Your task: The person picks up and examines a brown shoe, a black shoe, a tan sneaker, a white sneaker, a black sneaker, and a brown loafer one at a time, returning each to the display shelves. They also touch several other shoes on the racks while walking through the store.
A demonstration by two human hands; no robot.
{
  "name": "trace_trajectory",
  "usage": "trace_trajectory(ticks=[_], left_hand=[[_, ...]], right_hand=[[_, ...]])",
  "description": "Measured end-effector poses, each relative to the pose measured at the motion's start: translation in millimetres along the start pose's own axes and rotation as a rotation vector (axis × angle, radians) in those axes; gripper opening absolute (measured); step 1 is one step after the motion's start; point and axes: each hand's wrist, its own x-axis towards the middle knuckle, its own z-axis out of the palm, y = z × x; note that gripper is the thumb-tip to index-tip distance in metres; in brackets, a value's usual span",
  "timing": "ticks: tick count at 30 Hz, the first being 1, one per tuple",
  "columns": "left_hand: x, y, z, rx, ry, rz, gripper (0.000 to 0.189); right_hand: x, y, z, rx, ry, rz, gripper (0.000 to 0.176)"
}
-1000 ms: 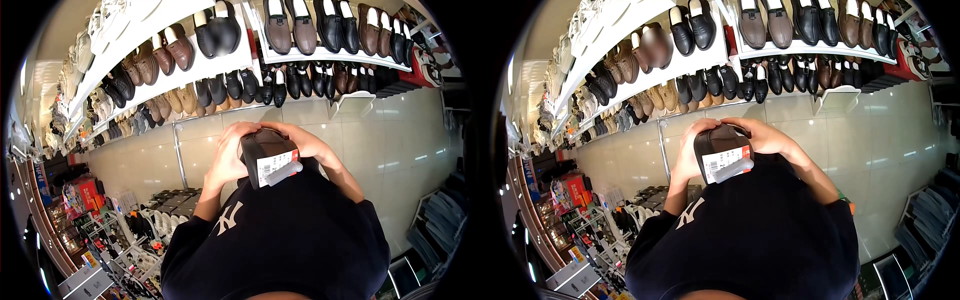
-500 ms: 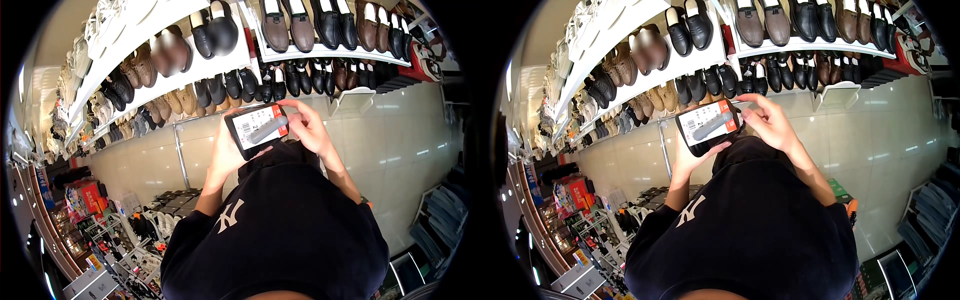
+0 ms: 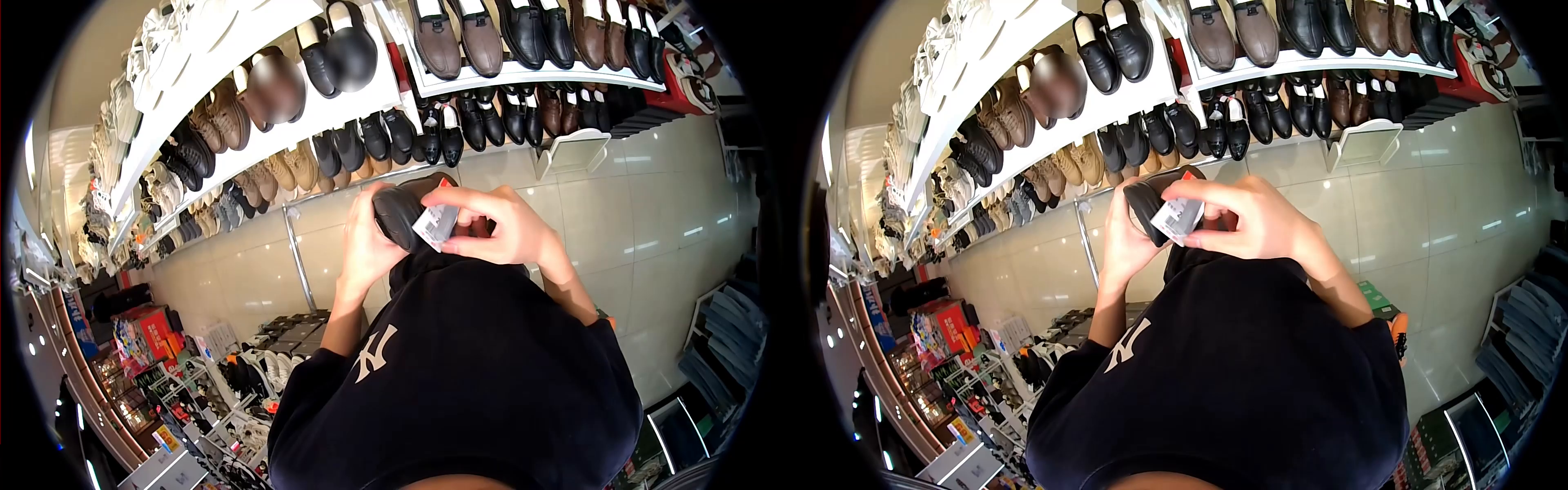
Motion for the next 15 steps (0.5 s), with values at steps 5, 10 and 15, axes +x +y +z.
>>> trace_trajectory(ticks=[5, 10, 15], left_hand=[[-3, -3, -1, -0.032, -0.001, -0.074, 0.072], [-3, -3, -1, -0.15, -0.004, -0.171, 0.074], [-3, -11, 0, -0.236, -0.018, -0.119, 0.074]], right_hand=[[-1, 1, -1, -0.089, -0.004, -0.039, 0.037], [-7, 6, 2, -0.007, 0.01, -0.002, 0.05], [-12, 5, 5, 0.179, 0.22, 0.12, 0.062]])
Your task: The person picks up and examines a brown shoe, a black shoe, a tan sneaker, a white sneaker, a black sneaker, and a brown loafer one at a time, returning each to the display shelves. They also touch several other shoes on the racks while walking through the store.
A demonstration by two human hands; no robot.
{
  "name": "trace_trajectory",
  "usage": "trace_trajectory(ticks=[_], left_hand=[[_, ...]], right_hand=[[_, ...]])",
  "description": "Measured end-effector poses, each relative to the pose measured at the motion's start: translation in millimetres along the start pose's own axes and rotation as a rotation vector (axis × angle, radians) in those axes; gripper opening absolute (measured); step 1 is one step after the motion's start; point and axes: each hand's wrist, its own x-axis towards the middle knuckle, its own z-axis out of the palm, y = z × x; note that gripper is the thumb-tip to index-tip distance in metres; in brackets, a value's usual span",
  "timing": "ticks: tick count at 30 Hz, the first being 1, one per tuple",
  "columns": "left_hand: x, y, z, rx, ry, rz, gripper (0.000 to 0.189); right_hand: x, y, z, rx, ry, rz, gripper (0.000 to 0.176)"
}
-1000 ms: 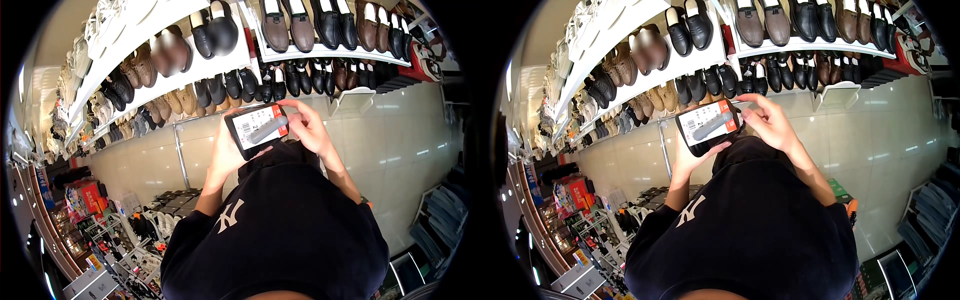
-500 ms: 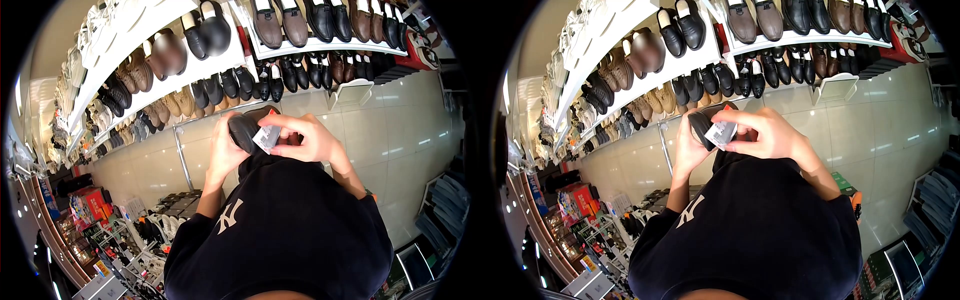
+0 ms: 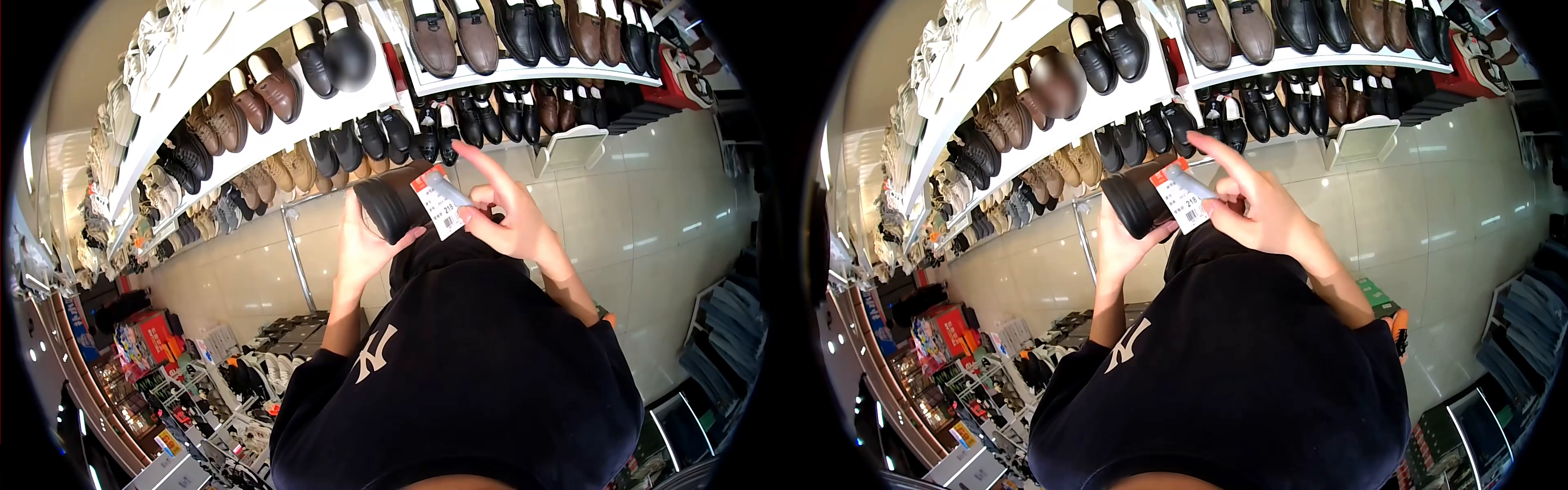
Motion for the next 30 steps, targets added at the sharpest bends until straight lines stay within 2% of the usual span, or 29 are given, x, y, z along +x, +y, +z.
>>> trace_trajectory(ticks=[1, 2, 4, 5, 6, 9, 11, 15, 17, 18, 20, 21, 22, 24, 25, 30], left_hand=[[0, 1, 0, -0.001, -0.002, 0.002, 0.074], [-2, 3, -1, 0.003, -0.029, 0.013, 0.074], [-3, 8, -1, 0.006, -0.056, 0.025, 0.073], [-3, 12, 0, -0.004, -0.083, 0.002, 0.073], [-4, 13, 1, -0.013, -0.111, -0.022, 0.073], [-5, 13, 4, -0.004, -0.121, 0.011, 0.073], [-5, 14, 4, 0.036, -0.123, 0.03, 0.073], [-5, 9, 4, 0.02, -0.137, 0.028, 0.076], [-6, 10, 4, 0.05, -0.142, 0.042, 0.077], [-6, 11, 5, 0.095, -0.147, 0.055, 0.077], [-7, 12, 7, 0.141, -0.153, 0.068, 0.077], [-7, 10, 7, 0.118, -0.141, 0.078, 0.078], [-6, 9, 8, 0.095, -0.128, 0.088, 0.079], [-6, 9, 8, 0.024, -0.133, 0.068, 0.079], [-5, 8, 7, -0.045, -0.135, 0.048, 0.08], [-6, 10, 6, 0.017, -0.13, 0.127, 0.079]], right_hand=[[0, 0, -2, -0.022, 0.053, 0.003, 0.054], [1, 3, -5, -0.023, 0.056, 0.003, 0.054], [3, 13, -10, -0.199, 0.107, -0.132, 0.043], [3, 12, -8, -0.183, 0.144, -0.117, 0.032], [3, 11, -8, -0.184, 0.147, -0.115, 0.032], [2, 8, -8, -0.178, 0.15, -0.035, 0.027], [1, 6, -5, -0.056, 0.214, 0.13, 0.021], [4, 15, -2, 0.009, 0.29, 0.149, 0.02], [8, 16, 0, -0.206, 0.285, -0.105, 0.02], [9, 14, 1, -0.206, 0.285, -0.105, 0.02], [12, 9, 3, -0.303, 0.212, -0.259, 0.02], [10, 14, -1, -0.296, 0.121, -0.225, 0.025], [10, 14, -1, -0.297, 0.121, -0.225, 0.025], [11, 13, -2, -0.365, 0.065, -0.349, 0.028], [11, 12, -3, -0.394, 0.027, -0.333, 0.031], [11, 5, -7, -0.395, -0.092, -0.359, 0.037]])
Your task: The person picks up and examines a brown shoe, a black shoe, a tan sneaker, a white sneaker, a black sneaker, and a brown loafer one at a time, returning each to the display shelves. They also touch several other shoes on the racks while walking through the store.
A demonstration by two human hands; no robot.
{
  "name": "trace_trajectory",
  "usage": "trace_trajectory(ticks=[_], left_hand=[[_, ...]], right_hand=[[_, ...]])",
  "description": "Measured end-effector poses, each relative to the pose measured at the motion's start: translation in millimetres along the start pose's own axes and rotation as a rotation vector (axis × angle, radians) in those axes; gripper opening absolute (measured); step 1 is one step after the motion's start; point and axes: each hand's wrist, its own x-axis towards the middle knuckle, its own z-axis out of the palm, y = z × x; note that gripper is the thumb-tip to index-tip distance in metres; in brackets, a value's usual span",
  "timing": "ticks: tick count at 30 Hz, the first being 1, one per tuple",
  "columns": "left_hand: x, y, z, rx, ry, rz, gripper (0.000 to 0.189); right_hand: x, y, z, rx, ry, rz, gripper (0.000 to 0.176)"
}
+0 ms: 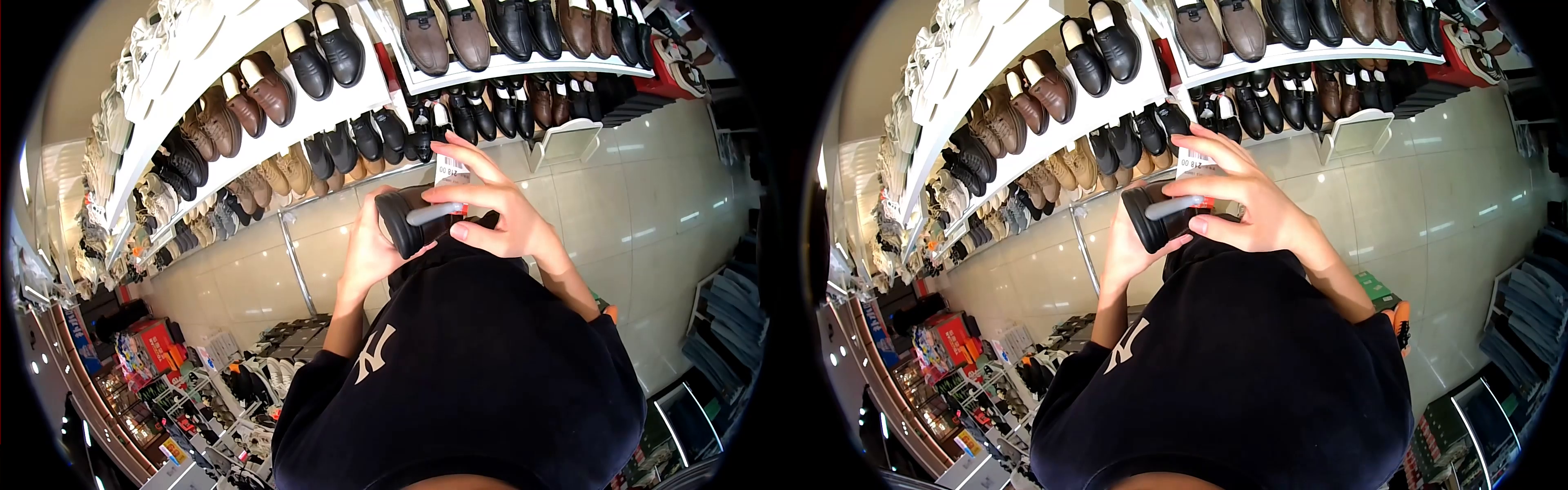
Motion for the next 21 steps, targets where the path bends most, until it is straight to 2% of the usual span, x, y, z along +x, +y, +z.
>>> trace_trajectory(ticks=[2, 3, 6, 8, 10, 12, 14, 20, 21], left_hand=[[-1, -2, 1, 0.01, 0.007, 0.004, 0.078], [0, -2, 1, 0.016, 0.024, -0.037, 0.077], [-1, -11, 1, -0.079, 0.08, -0.112, 0.074], [-1, -11, -2, -0.096, 0.093, -0.124, 0.074], [-2, -12, -5, -0.075, 0.083, -0.127, 0.074], [-3, -11, -5, -0.056, 0.07, -0.131, 0.074], [-3, -11, -3, -0.088, 0.069, -0.141, 0.074], [-4, -9, -3, 0.002, -0.013, -0.112, 0.074], [-3, -5, -4, 0.063, -0.015, -0.066, 0.074]], right_hand=[[-1, 3, -2, 0.084, -0.019, -0.086, 0.035], [-2, 3, 1, 0.174, 0.015, -0.088, 0.026], [-1, 1, 2, 0.092, 0.014, -0.014, 0.021], [-1, -4, 3, 0.131, 0.041, 0.009, 0.025], [-1, -5, 3, 0.19, -0.06, 0.078, 0.03], [-2, -6, 2, 0.187, -0.035, 0.084, 0.033], [-3, -3, -2, 0.166, -0.112, 0.086, 0.042], [-1, -1, -14, 0.035, -0.179, 0.002, 0.062], [1, -1, -16, 0.034, -0.21, -0.012, 0.057]])
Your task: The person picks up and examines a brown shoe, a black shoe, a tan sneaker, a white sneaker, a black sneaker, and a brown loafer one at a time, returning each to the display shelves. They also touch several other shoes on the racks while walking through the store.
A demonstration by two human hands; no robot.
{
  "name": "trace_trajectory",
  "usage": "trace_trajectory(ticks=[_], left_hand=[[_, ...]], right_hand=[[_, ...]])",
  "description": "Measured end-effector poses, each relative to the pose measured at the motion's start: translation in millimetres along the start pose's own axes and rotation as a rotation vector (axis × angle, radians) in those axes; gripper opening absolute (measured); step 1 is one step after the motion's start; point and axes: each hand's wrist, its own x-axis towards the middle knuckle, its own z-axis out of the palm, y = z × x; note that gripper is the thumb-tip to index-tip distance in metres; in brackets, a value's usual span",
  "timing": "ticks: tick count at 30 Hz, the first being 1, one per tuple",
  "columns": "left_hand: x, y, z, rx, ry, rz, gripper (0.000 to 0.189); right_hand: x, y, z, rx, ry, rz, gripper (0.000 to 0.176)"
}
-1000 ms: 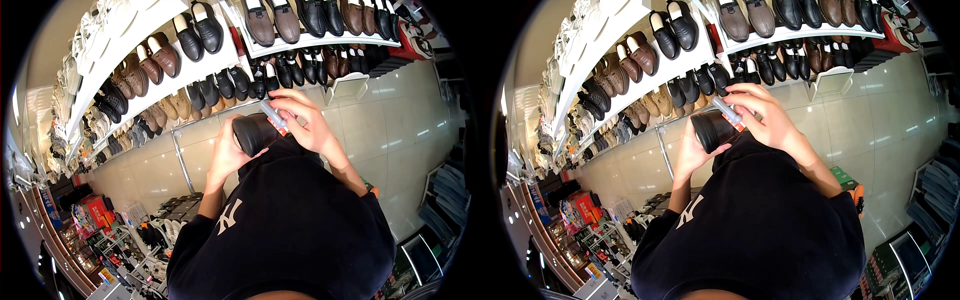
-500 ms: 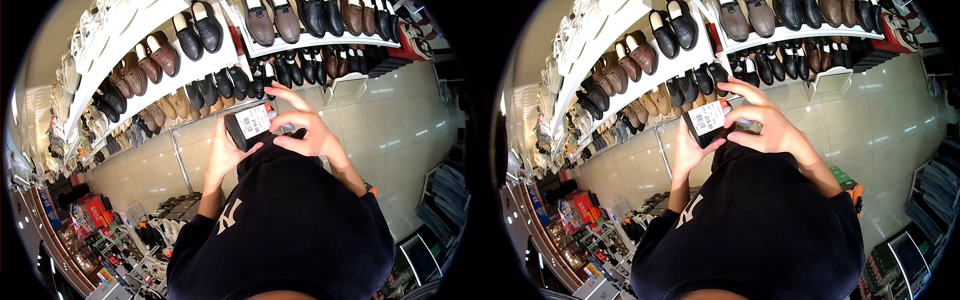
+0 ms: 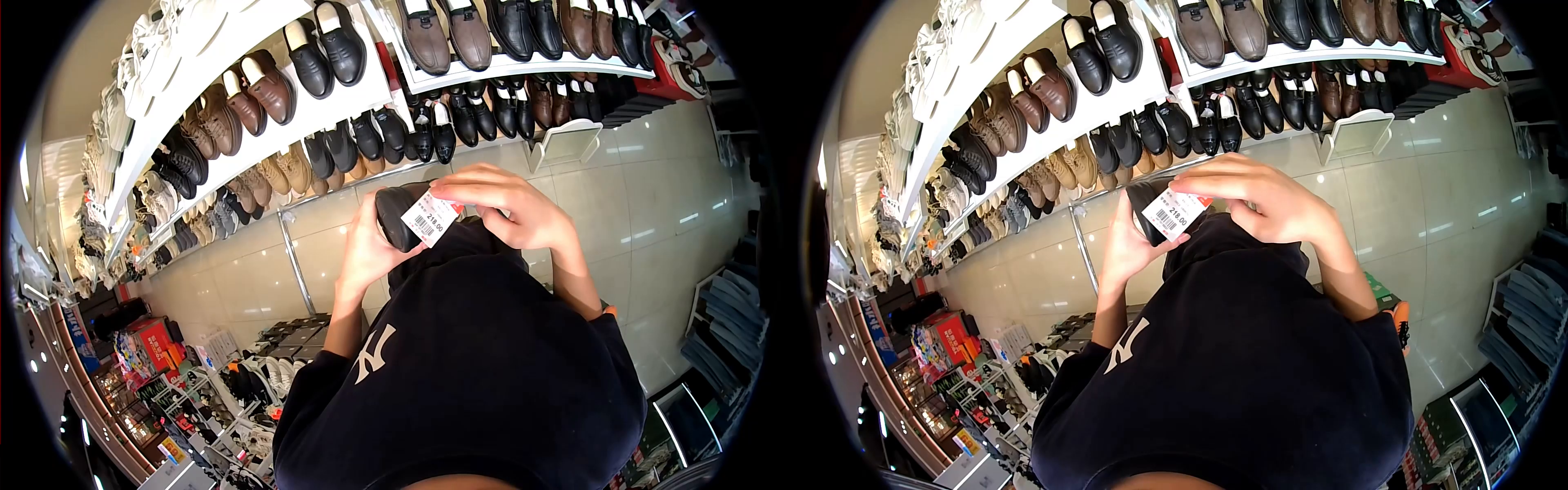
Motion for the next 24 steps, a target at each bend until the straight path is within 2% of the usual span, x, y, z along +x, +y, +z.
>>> trace_trajectory(ticks=[4, 6, 7, 10, 11, 13, 17, 19, 23, 24], left_hand=[[0, -2, 1, 0.0, -0.018, -0.028, 0.073], [1, -1, 2, 0.002, 0.007, -0.028, 0.073], [1, -1, 2, 0.002, 0.006, -0.027, 0.073], [2, -1, 2, 0.054, 0.056, -0.039, 0.074], [2, -4, 3, 0.072, 0.06, -0.042, 0.075], [3, -5, 3, 0.09, 0.063, -0.042, 0.076], [1, -4, 5, 0.146, 0.057, 0.011, 0.077], [0, -6, 7, 0.158, 0.055, 0.027, 0.077], [-1, -9, 7, 0.043, 0.03, -0.048, 0.077], [-1, -7, 6, 0.004, 0.02, -0.078, 0.077]], right_hand=[[0, -4, 3, -0.022, 0.025, 0.008, 0.044], [4, -12, 7, 0.03, 0.148, 0.151, 0.036], [3, -11, 8, 0.029, 0.149, 0.151, 0.036], [2, -6, 16, -0.058, 0.339, 0.26, 0.029], [2, -6, 16, -0.059, 0.34, 0.26, 0.029], [1, -6, 14, -0.07, 0.212, 0.503, 0.03], [1, -3, 20, 0.012, 0.182, 0.495, 0.031], [3, 2, 29, 0.432, 0.25, 0.502, 0.034], [1, 4, 32, 0.631, 0.246, 0.488, 0.035], [-1, 5, 32, 0.605, 0.233, 0.405, 0.036]])
